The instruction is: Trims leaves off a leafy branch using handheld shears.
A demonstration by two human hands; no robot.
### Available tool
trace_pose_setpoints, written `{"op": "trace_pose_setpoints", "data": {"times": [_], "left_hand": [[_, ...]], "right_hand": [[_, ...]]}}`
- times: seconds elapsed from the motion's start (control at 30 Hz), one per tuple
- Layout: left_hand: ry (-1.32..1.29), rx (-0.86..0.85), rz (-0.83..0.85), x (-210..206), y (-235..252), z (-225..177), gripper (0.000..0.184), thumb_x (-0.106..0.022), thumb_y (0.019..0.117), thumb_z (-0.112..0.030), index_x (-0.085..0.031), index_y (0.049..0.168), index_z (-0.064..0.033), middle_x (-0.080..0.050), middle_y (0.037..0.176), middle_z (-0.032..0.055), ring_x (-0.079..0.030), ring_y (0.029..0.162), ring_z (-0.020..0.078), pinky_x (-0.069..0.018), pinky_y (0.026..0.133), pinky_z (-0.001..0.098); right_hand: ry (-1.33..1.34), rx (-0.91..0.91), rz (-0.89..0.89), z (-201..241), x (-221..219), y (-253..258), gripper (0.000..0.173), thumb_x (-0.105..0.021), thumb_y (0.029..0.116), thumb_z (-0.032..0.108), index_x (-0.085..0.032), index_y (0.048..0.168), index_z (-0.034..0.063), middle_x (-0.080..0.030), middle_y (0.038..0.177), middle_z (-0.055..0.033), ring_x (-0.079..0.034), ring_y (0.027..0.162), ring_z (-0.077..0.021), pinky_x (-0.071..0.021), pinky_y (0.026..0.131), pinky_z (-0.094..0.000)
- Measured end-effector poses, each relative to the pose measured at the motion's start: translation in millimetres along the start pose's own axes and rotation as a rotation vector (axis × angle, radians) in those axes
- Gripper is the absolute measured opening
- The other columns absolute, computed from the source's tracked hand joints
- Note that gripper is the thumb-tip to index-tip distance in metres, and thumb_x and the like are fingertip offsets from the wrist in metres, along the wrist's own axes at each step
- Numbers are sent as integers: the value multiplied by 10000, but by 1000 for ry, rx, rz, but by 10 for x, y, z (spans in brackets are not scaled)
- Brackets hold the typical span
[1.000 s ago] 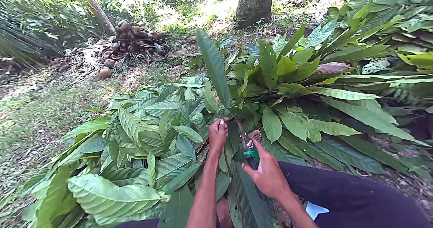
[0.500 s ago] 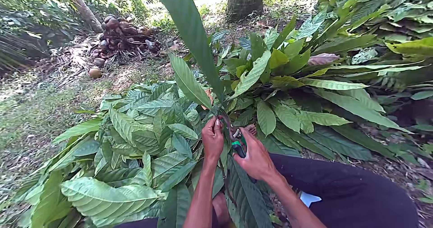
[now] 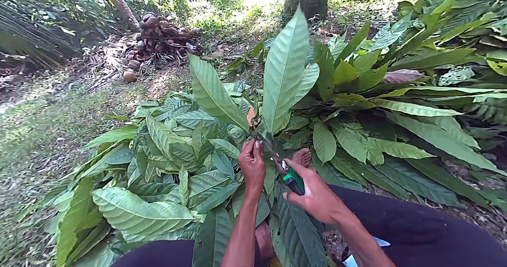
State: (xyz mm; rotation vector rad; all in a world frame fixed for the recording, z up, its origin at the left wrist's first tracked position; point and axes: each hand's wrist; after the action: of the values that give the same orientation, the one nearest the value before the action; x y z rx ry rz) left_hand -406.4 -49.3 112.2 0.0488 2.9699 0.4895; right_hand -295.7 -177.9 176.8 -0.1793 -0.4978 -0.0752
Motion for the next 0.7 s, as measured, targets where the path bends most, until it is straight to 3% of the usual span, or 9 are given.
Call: {"op": "trace_pose_setpoints", "data": {"times": [0.07, 0.17, 0.47, 0.7], "left_hand": [[-30, -51, -38, 43, 12, 2, 220, -512, 976, 31, -699, 1059, 109, -664, 918, 51, -590, 749, -9, -511, 688, 142], [-153, -102, -71, 70, -9, -9, 205, -498, 957, 69, -686, 1024, 115, -681, 947, 40, -606, 771, -10, -528, 709, 150], [-221, -198, -102, 164, -65, -47, 209, -507, 937, 88, -697, 1020, 114, -686, 978, 14, -630, 850, -2, -545, 795, 161], [-218, -211, -156, 132, -208, -21, 179, -540, 903, 113, -688, 997, 146, -701, 972, 17, -643, 863, -26, -549, 806, 145]], "right_hand": [[269, 33, 147, 14, -67, -53, 698, -701, 798, 241, -509, 1438, 41, -655, 999, -7, -632, 830, -76, -543, 757, -259], [576, 5, 298, 60, -189, -84, 603, -657, 832, 222, -489, 1377, 27, -630, 874, 34, -627, 690, -67, -552, 638, -232], [825, -152, 418, 237, -208, -111, 448, -615, 850, 229, -516, 1259, 75, -631, 800, 0, -659, 661, -127, -595, 648, -296], [832, -213, 433, 311, -177, -187, 359, -559, 906, 203, -500, 1238, 78, -625, 792, 0, -659, 651, -126, -597, 639, -292]]}}
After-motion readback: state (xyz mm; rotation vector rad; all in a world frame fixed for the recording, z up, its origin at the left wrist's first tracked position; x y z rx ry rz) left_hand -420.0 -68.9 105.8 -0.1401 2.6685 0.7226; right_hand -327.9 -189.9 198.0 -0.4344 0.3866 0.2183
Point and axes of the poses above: each hand's wrist, its own y-axis towards the middle knuckle, its own x-axis out of the back of the hand, z = x × y
